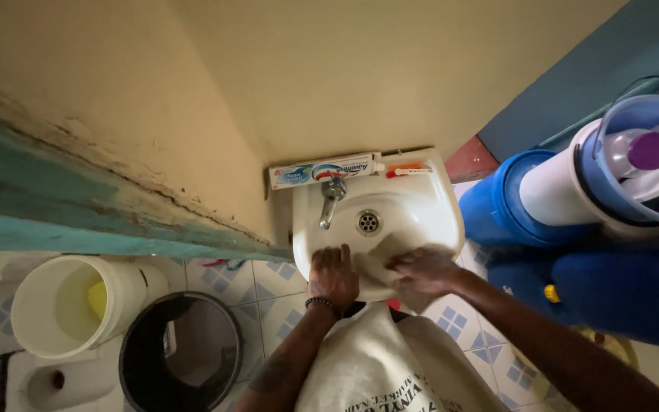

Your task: Cleaning a bathroom sink with a cloth and handling cleaning supplies.

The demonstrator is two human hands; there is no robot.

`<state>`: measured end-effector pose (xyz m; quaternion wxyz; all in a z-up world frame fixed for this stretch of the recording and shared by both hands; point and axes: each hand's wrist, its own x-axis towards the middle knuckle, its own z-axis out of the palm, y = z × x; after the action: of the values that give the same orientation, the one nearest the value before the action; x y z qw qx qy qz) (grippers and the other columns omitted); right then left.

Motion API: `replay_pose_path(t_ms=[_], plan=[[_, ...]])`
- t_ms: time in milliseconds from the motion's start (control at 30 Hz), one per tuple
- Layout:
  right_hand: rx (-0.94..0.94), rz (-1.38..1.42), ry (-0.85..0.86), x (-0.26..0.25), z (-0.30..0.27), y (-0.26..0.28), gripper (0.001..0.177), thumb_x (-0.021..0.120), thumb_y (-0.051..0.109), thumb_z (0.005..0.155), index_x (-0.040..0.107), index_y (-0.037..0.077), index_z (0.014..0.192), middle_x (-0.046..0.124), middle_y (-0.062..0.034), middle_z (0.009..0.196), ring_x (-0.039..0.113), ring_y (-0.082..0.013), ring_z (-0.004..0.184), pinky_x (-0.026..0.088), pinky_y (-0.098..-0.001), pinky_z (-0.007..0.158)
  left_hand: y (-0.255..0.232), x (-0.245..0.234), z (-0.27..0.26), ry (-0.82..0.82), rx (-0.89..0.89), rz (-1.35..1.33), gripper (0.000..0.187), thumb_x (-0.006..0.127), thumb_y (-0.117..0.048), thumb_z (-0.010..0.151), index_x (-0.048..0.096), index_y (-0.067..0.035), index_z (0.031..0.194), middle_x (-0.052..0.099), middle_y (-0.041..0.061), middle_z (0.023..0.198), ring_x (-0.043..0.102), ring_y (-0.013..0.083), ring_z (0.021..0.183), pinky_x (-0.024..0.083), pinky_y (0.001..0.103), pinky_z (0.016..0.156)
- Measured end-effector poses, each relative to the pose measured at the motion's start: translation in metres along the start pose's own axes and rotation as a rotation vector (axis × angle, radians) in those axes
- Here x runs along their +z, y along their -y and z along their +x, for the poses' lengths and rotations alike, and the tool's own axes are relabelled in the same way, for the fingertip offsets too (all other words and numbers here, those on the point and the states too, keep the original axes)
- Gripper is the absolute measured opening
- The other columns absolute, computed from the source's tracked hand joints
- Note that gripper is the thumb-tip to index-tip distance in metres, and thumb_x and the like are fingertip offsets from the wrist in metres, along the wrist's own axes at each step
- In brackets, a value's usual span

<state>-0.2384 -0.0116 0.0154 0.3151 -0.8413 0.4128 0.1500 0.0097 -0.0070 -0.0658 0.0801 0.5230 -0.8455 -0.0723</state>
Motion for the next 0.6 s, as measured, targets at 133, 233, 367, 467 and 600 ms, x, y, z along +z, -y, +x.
replay_pose_path(t_ms=[133,233,367,467,600], plan=[[0.142,-0.32,-0.105,0.02,0.011,-0.026,0.061,0.044,0.069,0.096,0.064,0.02,0.127,0.058,-0.0094,0.141,0.045,-0.0363,0.139,0.033,-0.0525,0.115,-0.001,-0.019,-0.002,0.035,0.046,0.122,0.068,0.052,-0.037,0.079,0.056,0.0,0.136,0.067,0.017,0.103,0.062,0.0341,0.102,0.04,0.049,0.098],[0.31,-0.311,-0.206,0.034,0.046,-0.021,0.064,0.046,0.066,0.094,0.05,0.027,0.144,0.041,-0.0061,0.158,0.031,-0.0371,0.15,0.026,-0.0538,0.121,-0.005,-0.043,-0.003,0.11,0.051,0.107,0.074,0.052,-0.04,0.082,0.05,0.001,0.142,0.064,0.018,0.111,0.059,0.0347,0.109,0.038,0.049,0.1],[0.309,-0.038,-0.388,0.051,0.096,-0.003,0.065,0.044,0.058,0.1,0.06,0.013,0.144,0.046,-0.0238,0.153,0.036,-0.0485,0.144,0.028,-0.0592,0.12,-0.009,-0.081,-0.005,0.142,0.095,0.07,0.075,0.049,-0.045,0.086,0.048,0.001,0.145,0.057,0.023,0.136,0.052,0.0362,0.129,0.033,0.048,0.108],[0.119,-0.003,-0.379,-0.005,0.088,0.062,0.051,0.052,0.053,0.095,0.071,0.013,0.119,0.069,-0.0169,0.122,0.061,-0.0417,0.121,0.046,-0.0528,0.101,-0.006,-0.058,-0.006,-0.08,0.123,-0.028,0.091,0.057,-0.046,0.08,0.036,0.003,0.152,0.049,0.028,0.139,0.053,0.0429,0.124,0.038,0.051,0.102],[-0.021,0.206,-0.321,-0.047,0.036,0.097,0.04,0.051,0.035,0.095,0.074,0.004,0.104,0.074,-0.0231,0.104,0.067,-0.0477,0.104,0.049,-0.0574,0.089,-0.009,-0.078,-0.006,-0.031,0.087,-0.131,0.087,0.049,-0.051,0.087,0.033,0.002,0.154,0.044,0.026,0.149,0.043,0.042,0.14,0.037,0.049,0.106]])
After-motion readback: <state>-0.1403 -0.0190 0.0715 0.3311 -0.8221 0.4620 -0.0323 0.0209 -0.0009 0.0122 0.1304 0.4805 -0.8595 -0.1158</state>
